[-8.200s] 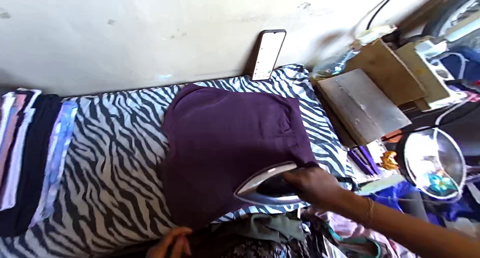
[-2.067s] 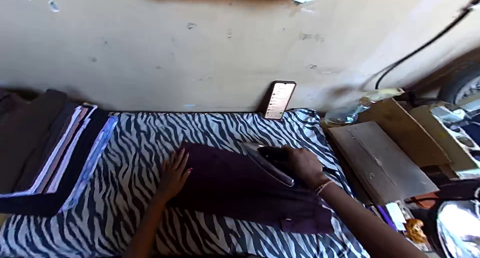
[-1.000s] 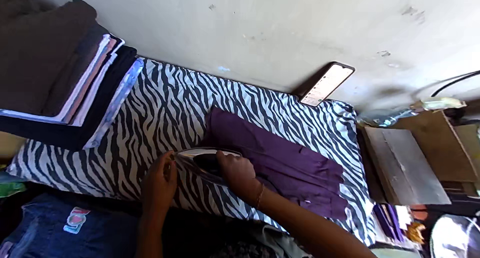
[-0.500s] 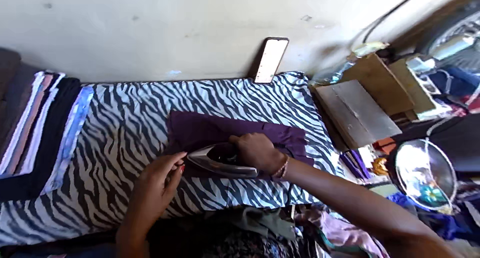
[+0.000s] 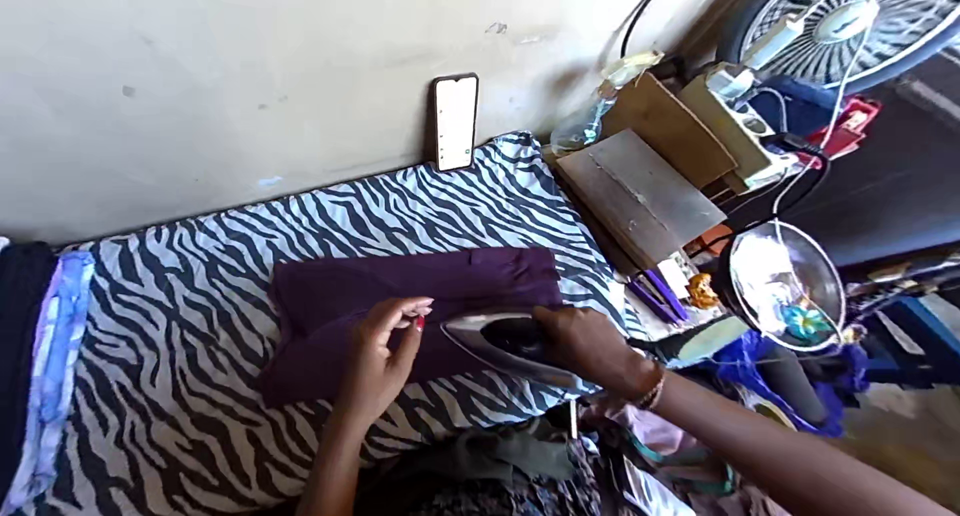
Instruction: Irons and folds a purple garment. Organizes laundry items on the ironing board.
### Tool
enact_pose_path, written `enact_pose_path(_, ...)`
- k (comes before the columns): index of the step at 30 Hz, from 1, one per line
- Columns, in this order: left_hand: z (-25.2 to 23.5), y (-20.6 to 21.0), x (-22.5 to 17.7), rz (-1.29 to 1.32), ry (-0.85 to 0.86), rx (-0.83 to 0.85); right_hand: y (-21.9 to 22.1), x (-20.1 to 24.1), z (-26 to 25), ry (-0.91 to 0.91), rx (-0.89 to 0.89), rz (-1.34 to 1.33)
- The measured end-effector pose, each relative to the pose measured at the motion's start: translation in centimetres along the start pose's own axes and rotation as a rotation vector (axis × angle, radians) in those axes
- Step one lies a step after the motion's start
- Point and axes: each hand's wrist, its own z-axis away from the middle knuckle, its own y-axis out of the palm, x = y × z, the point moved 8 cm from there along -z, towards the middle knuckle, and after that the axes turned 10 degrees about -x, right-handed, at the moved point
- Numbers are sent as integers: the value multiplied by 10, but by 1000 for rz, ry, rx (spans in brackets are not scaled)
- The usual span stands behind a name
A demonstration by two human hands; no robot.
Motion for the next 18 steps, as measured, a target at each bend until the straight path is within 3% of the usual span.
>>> enact_pose_path(2,0,-8,-2,-26,23,10,-24,-18,-1,20,22,29)
enact_pose_path(5,8,-22,14,-76,-74,-109,-61,-48,-15,135,-182,-25)
enact_pose_path(7,11,-8,18,-63,-140,-166,-59,-53,-34,197,-211,-61)
enact_pose_path(11,-7,31,-1,-94,0,-65,-48,-41,-57,239,-145,-45)
enact_pose_path(14,-7,33,9,-251,46,-84,-70,-83,-64,234,-189,-34)
enact_pose_path(18,5,54,56,-474,-61,-40,-125,-160,-77,358,-469,-89)
